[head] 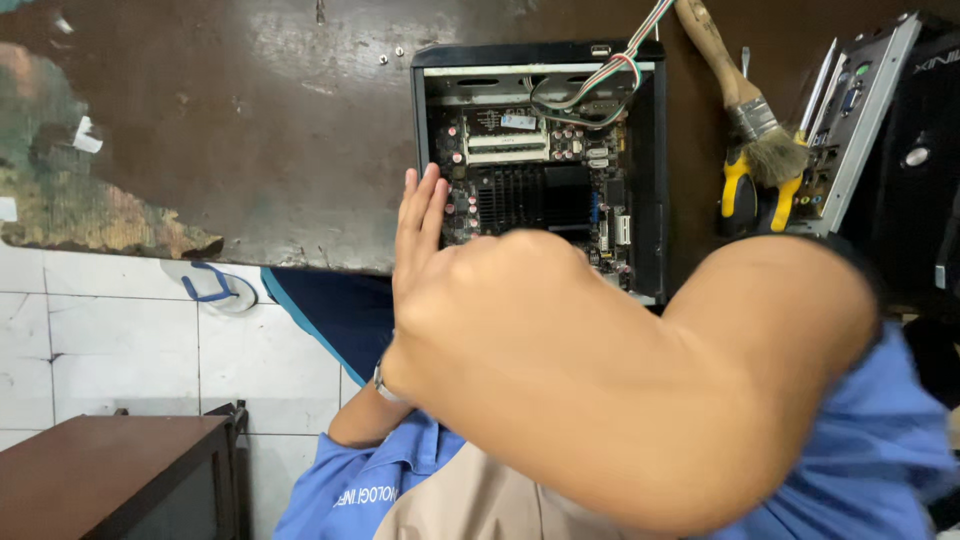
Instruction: The person cleans the interior of a desktop computer case using a brush and a screwdriver. They brush dust from the motherboard, power supply, and case interior, and use the screwdriver to adjust components and wires.
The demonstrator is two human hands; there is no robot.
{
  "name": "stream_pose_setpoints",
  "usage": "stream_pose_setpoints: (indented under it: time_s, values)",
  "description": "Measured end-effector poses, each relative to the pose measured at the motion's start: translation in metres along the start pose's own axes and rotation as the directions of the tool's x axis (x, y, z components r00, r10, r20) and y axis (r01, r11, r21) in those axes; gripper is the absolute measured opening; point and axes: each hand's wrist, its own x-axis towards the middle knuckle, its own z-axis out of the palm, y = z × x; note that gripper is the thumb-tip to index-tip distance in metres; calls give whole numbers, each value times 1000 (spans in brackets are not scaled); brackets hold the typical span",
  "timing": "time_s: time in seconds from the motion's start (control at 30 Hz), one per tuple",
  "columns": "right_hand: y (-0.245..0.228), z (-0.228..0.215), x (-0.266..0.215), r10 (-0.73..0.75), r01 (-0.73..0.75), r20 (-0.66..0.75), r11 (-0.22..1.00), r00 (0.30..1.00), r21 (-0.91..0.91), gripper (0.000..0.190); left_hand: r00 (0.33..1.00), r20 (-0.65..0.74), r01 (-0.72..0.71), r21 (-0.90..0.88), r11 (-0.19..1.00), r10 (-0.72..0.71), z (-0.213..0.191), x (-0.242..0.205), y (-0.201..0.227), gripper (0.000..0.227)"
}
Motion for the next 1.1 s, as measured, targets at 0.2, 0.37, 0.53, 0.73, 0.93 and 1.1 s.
stream_pose_setpoints:
  time_s: [0.2,0.37,0.53,0.73,0.93,1.1]
  values:
    - [-120,120,62,540,-380,359,820,761,-428,68,999,6,-44,5,999,44,-5,-5,9,53]
    - [-63,65,47,207,-174,368,977,906,-122,69,998,15,-60,-3,998,60,-4,-4,9,53]
    - [-40,46,24,70,-53,204,995,976,-86,51,998,32,-58,-3,998,58,-8,-3,5,53]
    - [-28,21,18,90,-70,104,980,990,-185,77,999,19,-42,-14,999,43,-6,0,-2,54]
    - [-14,16,18,-39,51,68,980,997,-191,67,999,31,-20,-10,1000,20,-5,-1,-6,50]
    - [-12,28,17,-118,122,62,991,991,-59,58,999,0,-48,42,998,48,-1,0,-8,46]
